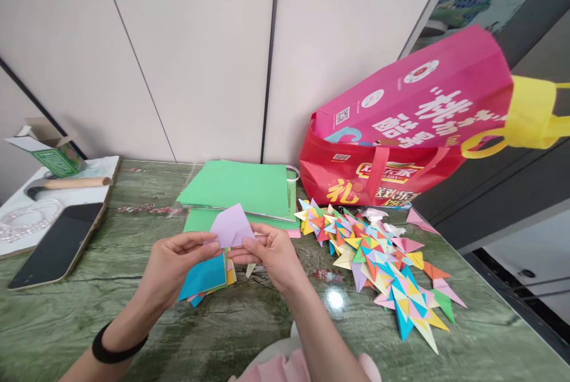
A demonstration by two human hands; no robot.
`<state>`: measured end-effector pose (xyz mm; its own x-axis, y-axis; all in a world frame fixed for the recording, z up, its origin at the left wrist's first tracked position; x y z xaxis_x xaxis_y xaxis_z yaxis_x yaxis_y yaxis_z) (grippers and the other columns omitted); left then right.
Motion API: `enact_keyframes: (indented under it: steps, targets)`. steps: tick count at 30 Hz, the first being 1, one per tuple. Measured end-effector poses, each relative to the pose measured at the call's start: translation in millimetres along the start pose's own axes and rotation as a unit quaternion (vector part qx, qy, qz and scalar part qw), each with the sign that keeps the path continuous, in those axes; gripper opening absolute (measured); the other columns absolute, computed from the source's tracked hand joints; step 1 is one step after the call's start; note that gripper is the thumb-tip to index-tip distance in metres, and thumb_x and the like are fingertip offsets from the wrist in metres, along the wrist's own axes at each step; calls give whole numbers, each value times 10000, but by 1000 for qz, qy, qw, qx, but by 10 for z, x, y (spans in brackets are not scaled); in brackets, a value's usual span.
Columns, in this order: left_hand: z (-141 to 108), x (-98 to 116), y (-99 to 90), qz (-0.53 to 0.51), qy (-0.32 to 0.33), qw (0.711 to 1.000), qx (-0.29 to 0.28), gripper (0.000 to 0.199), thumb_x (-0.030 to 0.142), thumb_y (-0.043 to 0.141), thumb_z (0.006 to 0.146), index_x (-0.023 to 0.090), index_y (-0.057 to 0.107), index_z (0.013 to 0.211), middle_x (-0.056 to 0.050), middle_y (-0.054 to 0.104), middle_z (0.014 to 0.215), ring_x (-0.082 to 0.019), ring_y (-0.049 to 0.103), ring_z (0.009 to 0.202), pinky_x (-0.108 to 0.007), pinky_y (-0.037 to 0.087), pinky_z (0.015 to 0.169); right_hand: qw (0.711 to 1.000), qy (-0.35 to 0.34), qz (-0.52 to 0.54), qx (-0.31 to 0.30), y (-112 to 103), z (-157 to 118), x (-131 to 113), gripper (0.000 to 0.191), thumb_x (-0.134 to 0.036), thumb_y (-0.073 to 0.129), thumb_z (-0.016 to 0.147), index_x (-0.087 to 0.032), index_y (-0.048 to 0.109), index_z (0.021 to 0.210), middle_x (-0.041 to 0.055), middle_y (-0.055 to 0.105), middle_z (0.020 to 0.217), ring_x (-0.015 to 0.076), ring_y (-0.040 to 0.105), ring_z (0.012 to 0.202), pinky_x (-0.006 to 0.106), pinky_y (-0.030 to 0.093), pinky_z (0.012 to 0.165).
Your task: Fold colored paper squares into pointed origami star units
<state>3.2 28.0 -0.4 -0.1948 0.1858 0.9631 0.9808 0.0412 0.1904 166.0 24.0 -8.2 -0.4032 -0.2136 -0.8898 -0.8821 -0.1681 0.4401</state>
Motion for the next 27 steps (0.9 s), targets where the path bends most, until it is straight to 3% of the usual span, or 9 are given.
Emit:
enact_keyframes:
  steps: [3, 14, 18, 22, 25, 27]
  targets:
    - [11, 23, -29, -12, -14, 1000, -3, 260, 188, 813, 469, 129, 714, 702, -51, 734, 636, -186, 681, 575, -236, 557, 535, 1000, -17, -15, -12, -22, 2, -5, 466, -320, 724, 653, -123, 550, 1038, 76, 718, 739, 202, 698, 682, 280, 569, 627]
    - [38, 134, -83, 7, -15, 1000, -12, 254, 185, 799, 465, 141, 724, 703, -43, 735, 628, -174, 680, 577, -228, 558, 564, 992, -43, -85, 85, -164, 51, 35, 429, -345, 736, 612, -134, 555, 938, 53, 711, 680, 175, 681, 609, 284, 550, 598]
    - [39, 130, -83, 72, -11, 997, -41, 189, 162, 772, 491, 158, 727, 675, -38, 735, 631, -172, 677, 566, -217, 547, 540, 983, -93, -91, 133, -185, 74, 31, 392, -372, 688, 667, -155, 557, 966, 73, 705, 835, 177, 667, 755, 302, 531, 681]
    - [11, 91, -17, 142, -12, 983, -116, 173, 140, 743, 518, 155, 721, 688, -55, 736, 663, -190, 685, 606, -229, 544, 562, 983, -93, -138, 75, -109, 63, 57, 561, -271, 741, 612, -193, 510, 1117, 98, 649, 1044, 185, 619, 906, 298, 497, 750]
    - [-19, 81, 36, 148, -12, 975, -166, 338, 118, 718, 534, 151, 693, 870, -51, 730, 687, -193, 685, 631, -244, 543, 572, 977, -101, -184, 43, -68, 34, 59, 627, -231, 737, 605, -250, 491, 1181, 84, 518, 1254, 176, 592, 924, 274, 489, 702]
    - [-28, 85, 50, 138, -9, 974, -179, 464, 108, 707, 543, 150, 641, 1000, -42, 722, 718, -182, 679, 636, -248, 541, 580, 973, -97, -209, 19, -48, 23, 63, 492, -247, 711, 634, -223, 567, 1104, 68, 595, 1141, 180, 589, 894, 271, 475, 687]
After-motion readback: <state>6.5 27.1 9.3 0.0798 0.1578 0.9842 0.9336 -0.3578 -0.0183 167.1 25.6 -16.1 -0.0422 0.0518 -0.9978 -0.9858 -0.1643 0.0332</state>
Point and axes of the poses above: each hand's wrist, its own z-axis towards the middle knuckle, its own y-axis out of the palm, x = y × z, the point moved 3 cm from there along z, towards the middle knuckle
